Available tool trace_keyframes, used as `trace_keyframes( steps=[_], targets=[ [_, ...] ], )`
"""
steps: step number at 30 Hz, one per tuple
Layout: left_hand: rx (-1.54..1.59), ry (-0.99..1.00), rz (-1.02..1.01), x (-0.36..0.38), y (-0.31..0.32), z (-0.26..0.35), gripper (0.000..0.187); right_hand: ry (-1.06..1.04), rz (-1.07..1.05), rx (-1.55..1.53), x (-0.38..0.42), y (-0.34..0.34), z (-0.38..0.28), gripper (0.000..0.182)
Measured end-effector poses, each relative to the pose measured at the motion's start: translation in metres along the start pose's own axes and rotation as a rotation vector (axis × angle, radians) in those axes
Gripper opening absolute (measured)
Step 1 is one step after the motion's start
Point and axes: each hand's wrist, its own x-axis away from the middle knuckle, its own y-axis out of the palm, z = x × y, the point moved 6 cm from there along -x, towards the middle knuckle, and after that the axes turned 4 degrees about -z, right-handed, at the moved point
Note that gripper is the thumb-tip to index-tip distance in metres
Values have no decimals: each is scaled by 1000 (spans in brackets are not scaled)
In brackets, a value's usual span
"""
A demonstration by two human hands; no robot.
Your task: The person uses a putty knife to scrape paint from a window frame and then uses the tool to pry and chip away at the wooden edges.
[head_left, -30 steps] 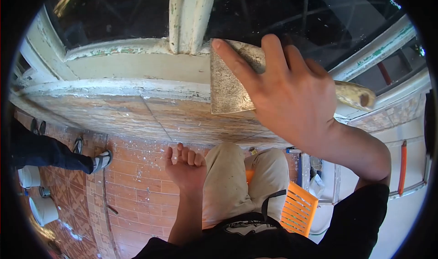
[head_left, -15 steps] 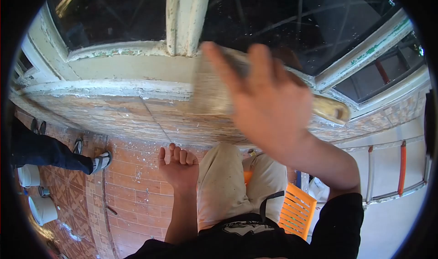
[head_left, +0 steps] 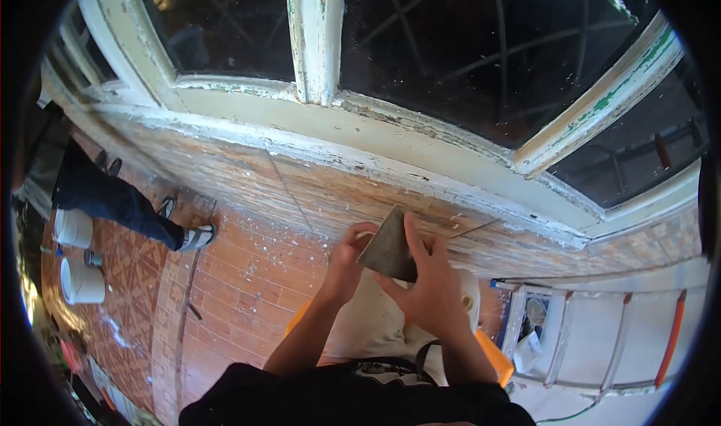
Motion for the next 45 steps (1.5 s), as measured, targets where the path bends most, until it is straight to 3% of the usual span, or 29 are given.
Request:
trace_keyframes(
  steps=[2, 4, 5, 7, 9, 10, 12, 13, 15, 18, 21, 24, 27, 30, 36, 42, 45],
  targets=[
    [34, 13, -104, 6, -4, -27, 53, 1, -8, 0, 14, 14, 23, 91],
    [-314, 25, 16, 11, 2, -32, 40, 0, -17, 4, 20, 12, 32, 93],
    [-309, 37, 29, 12, 5, -33, 40, 9, -47, -47, 24, 11, 34, 93],
    [-260, 18, 160, 13, 3, -29, 21, 6, -88, -91, 25, 6, 41, 92],
    [-191, 88, 248, 9, 10, -11, 15, -241, -174, -428, 23, 1, 33, 91],
    [-125, 151, 324, 7, 13, 4, 10, -256, -186, -424, 25, -6, 31, 91],
    [-125, 214, 352, 3, 20, 35, 8, 122, -620, -955, 38, 0, 31, 86],
    [-145, 262, 368, -1, 20, 49, 8, 119, -634, -949, 38, -2, 30, 86],
    [-157, 304, 393, -11, 21, 73, 8, 29, -755, -1434, 41, -7, 12, 88],
    [-105, 210, 355, -29, 28, 95, 4, 26, -679, -1519, 28, -15, -14, 89],
    [6, 293, 355, -43, 54, 127, 8, 2, -564, -1483, 14, -23, -50, 88],
    [187, 278, 542, -57, 52, 130, 14, 60, -685, -1689, -1, -28, -64, 83],
    [387, 50, 369, -75, 53, 103, 28, 62, -646, -1664, -9, -36, -69, 75],
    [383, 118, 347, -77, 57, 104, 26, 181, -682, -1700, -12, -42, -67, 66],
    [273, 189, 356, -76, 49, 121, 18, 226, -818, -1849, -14, -47, -80, 55],
    [328, 130, 356, -82, 40, 119, 11, 232, -754, -1759, -12, -43, -94, 54],
    [325, 118, 362, -80, 44, 120, 15, 175, -739, -1918, -11, -39, -90, 53]
  ],
)
